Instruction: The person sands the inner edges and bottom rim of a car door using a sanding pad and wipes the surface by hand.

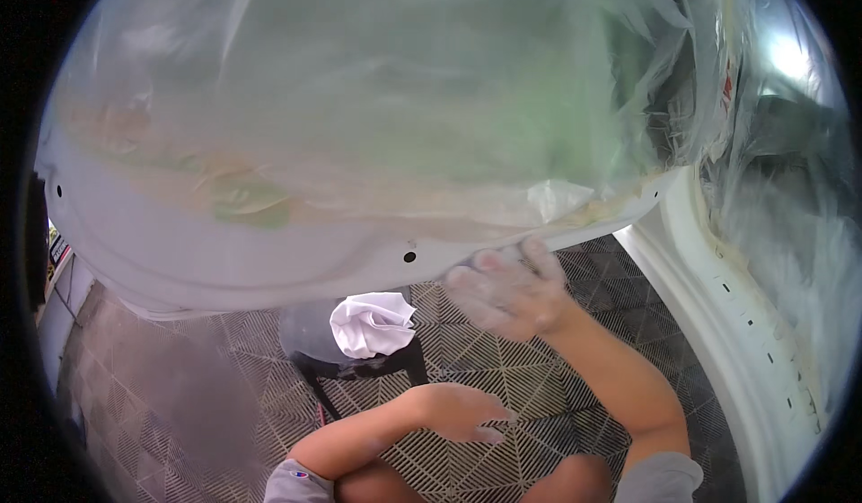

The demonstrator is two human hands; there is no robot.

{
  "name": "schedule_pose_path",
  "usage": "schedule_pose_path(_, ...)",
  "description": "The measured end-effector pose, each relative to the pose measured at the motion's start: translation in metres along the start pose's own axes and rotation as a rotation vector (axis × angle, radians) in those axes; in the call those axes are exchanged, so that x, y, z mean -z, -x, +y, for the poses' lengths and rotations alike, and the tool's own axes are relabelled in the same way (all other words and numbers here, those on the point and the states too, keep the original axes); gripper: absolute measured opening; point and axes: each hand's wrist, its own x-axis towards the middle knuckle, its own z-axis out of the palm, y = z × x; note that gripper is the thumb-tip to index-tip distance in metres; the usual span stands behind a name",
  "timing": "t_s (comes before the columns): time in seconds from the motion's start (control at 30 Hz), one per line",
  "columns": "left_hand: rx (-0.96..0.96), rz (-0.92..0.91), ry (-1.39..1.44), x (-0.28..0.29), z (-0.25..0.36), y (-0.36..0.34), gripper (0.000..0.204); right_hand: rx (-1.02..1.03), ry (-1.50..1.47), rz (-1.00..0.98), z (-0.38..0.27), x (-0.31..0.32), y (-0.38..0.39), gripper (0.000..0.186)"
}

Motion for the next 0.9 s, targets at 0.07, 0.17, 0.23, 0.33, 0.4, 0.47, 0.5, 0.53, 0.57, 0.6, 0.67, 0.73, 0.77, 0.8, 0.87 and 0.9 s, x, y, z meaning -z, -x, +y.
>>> schedule_pose_path(0.07,-0.073,0.049,0.018,-0.014,-0.011,-0.009,0.06,0.001,-0.117,-0.006,-0.033,-0.019,-0.037,0.032)
schedule_pose_path(0.17,-0.191,0.082,0.04,-0.022,-0.018,-0.025,0.061,0.059,-0.217,-0.032,-0.037,-0.023,-0.063,0.033)
schedule_pose_path(0.23,-0.199,0.078,0.065,-0.022,-0.018,-0.02,0.061,0.102,-0.233,-0.027,-0.031,-0.023,-0.052,0.033)
schedule_pose_path(0.33,-0.129,0.073,0.073,-0.015,-0.017,-0.017,0.062,-0.015,-0.002,0.066,-0.014,-0.01,-0.011,0.029)
schedule_pose_path(0.4,-0.08,0.041,-0.018,-0.012,-0.014,-0.022,0.062,-0.133,-0.039,0.117,-0.022,-0.013,-0.009,0.028)
schedule_pose_path(0.47,-0.122,0.048,-0.011,-0.021,-0.016,-0.029,0.061,-0.094,-0.089,0.092,-0.037,-0.018,-0.051,0.028)
schedule_pose_path(0.5,-0.165,0.061,0.001,-0.022,-0.015,-0.03,0.061,-0.052,-0.146,0.066,-0.039,-0.017,-0.065,0.029)
schedule_pose_path(0.53,-0.161,0.055,-0.004,-0.021,-0.016,-0.028,0.061,-0.035,-0.137,0.06,-0.036,-0.016,-0.066,0.03)
schedule_pose_path(0.57,-0.145,0.064,0.02,-0.02,-0.016,-0.024,0.06,-0.038,-0.131,0.065,-0.031,-0.015,-0.053,0.03)
schedule_pose_path(0.6,-0.137,0.072,0.052,-0.022,-0.014,-0.019,0.059,-0.023,-0.006,0.022,-0.026,-0.011,-0.028,0.028)
schedule_pose_path(0.67,-0.084,0.074,0.033,-0.02,-0.015,-0.005,0.06,-0.1,0.199,0.043,-0.022,0.001,-0.013,0.034)
schedule_pose_path(0.73,-0.032,0.071,0.009,-0.016,-0.014,-0.011,0.06,-0.196,0.197,0.046,-0.037,-0.004,-0.023,0.032)
schedule_pose_path(0.77,-0.002,0.059,-0.044,-0.014,-0.012,-0.017,0.059,-0.302,0.192,0.058,-0.045,-0.009,-0.031,0.032)
schedule_pose_path(0.8,0.013,0.05,-0.101,-0.013,-0.012,-0.019,0.059,-0.303,0.125,0.074,-0.047,-0.011,-0.049,0.033)
schedule_pose_path(0.87,-0.022,0.081,-0.098,-0.022,-0.018,-0.019,0.058,-0.256,0.173,0.082,-0.038,-0.011,-0.064,0.032)
schedule_pose_path(0.9,-0.05,0.116,-0.088,-0.026,-0.021,-0.013,0.058,-0.21,0.21,0.09,-0.038,-0.011,-0.069,0.032)
